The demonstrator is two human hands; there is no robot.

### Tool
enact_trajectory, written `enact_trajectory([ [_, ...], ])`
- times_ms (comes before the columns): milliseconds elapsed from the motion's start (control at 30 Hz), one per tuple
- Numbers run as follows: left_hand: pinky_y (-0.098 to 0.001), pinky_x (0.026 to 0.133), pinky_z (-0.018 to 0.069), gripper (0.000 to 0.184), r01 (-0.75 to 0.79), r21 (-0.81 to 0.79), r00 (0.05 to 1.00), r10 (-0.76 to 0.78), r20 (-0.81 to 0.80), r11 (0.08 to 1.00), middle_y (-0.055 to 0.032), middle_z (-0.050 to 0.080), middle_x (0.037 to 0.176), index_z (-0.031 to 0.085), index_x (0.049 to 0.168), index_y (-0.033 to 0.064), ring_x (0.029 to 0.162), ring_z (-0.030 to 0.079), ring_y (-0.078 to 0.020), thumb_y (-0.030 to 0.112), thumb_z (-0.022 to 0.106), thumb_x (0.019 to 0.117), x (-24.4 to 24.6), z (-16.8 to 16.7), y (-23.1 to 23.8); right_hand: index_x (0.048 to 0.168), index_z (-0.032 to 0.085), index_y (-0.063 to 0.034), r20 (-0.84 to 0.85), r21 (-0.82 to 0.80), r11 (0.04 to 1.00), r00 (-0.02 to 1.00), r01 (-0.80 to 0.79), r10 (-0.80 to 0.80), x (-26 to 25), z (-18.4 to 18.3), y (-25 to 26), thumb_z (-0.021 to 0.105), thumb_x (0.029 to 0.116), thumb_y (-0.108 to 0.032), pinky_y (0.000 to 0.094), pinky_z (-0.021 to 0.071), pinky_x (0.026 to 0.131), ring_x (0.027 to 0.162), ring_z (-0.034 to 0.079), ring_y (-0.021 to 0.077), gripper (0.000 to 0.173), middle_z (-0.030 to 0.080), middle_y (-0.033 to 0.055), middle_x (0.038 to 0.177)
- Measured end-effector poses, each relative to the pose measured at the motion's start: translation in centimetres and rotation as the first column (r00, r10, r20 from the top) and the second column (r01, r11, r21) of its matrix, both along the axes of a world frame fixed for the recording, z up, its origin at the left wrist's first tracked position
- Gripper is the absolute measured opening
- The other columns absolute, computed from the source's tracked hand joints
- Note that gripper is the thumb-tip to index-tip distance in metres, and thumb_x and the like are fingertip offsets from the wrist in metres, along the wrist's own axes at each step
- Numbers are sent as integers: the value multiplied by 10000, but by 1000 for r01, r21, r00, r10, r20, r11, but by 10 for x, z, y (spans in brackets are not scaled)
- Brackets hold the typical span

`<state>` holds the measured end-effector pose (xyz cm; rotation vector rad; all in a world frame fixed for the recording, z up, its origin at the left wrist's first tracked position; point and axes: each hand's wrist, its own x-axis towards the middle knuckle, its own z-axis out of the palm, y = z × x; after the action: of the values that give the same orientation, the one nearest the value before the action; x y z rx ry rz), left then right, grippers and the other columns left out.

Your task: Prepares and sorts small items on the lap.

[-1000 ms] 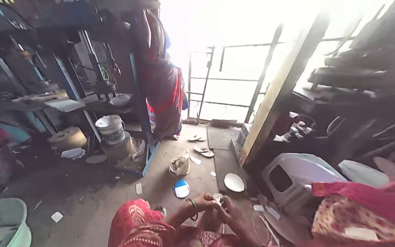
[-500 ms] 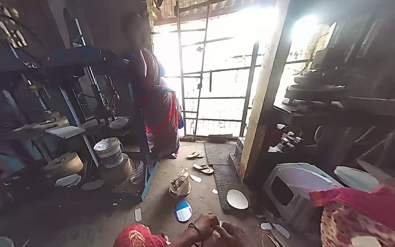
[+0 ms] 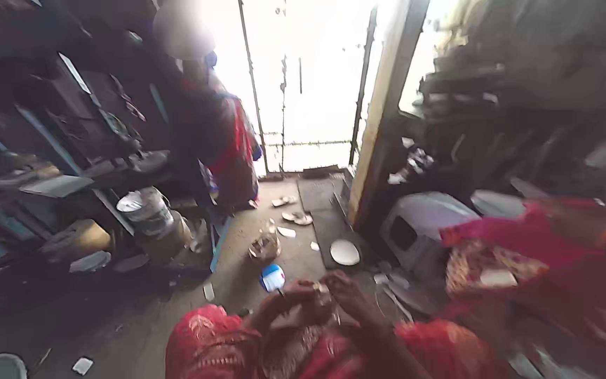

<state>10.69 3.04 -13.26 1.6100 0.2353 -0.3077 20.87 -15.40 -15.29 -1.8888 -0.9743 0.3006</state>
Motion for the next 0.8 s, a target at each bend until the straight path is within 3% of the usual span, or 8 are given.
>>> enact_trajectory([
  [67,-288,830,544,264,-35,-2,997,34,-62,999,-61,653,960,593,1207,-65,831,619,-81,139,483,1080,-6,20,-8,1198,700,-5,-25,-14,1000,999,25,-26,0,1,-2,585,1012,-191,458,547,954,1054,683,265,287,698,180,1161],
  [133,-244,754,540,213,-73,-56,995,68,-75,996,-12,618,876,590,1162,-42,752,597,-53,110,463,1083,-9,19,-7,1199,688,18,-72,16,997,995,71,-70,-3,-4,-1,594,999,-173,430,547,943,1046,680,260,291,686,198,1174],
  [333,-261,776,549,222,-203,-183,978,192,-78,962,-26,637,887,600,1163,-34,778,624,-74,109,444,1094,-1,15,1,1153,693,27,34,215,962,983,167,-179,3,0,6,608,1007,-92,441,588,847,963,697,282,208,689,196,1137],
  [433,-269,771,566,201,-234,-239,972,218,-89,943,-38,654,884,592,1152,-33,777,647,-90,92,446,1090,2,11,3,1145,682,6,31,268,960,996,77,-89,-1,7,6,663,982,-139,376,605,737,820,702,198,219,714,139,1047],
  [567,-271,771,565,198,-221,-224,975,208,-83,949,-36,655,874,596,1140,-35,770,646,-89,93,455,1088,4,7,4,1324,590,22,21,190,976,994,-105,103,-10,7,9,788,881,-180,382,593,714,779,687,220,526,696,155,964],
  [600,-268,769,567,191,-215,-210,976,204,-73,954,-34,658,863,604,1126,-33,764,649,-86,94,467,1084,4,6,4,1326,596,21,17,168,980,994,-110,109,-12,6,10,781,888,-180,387,591,724,785,687,224,516,701,163,983],
  [667,-251,763,559,189,-198,-133,980,193,-51,971,-34,651,866,613,1123,-39,760,636,-70,102,496,1076,4,7,2,1205,672,14,33,156,985,997,-73,69,-16,5,10,737,927,-144,404,591,742,795,697,228,327,716,162,993],
  [800,-294,815,523,261,-96,246,995,94,19,964,-110,645,969,623,1190,-70,825,600,-103,131,502,1077,4,13,0,987,752,8,103,249,969,994,5,-31,-15,1,12,708,932,-92,366,597,759,829,714,185,122,742,122,951],
])
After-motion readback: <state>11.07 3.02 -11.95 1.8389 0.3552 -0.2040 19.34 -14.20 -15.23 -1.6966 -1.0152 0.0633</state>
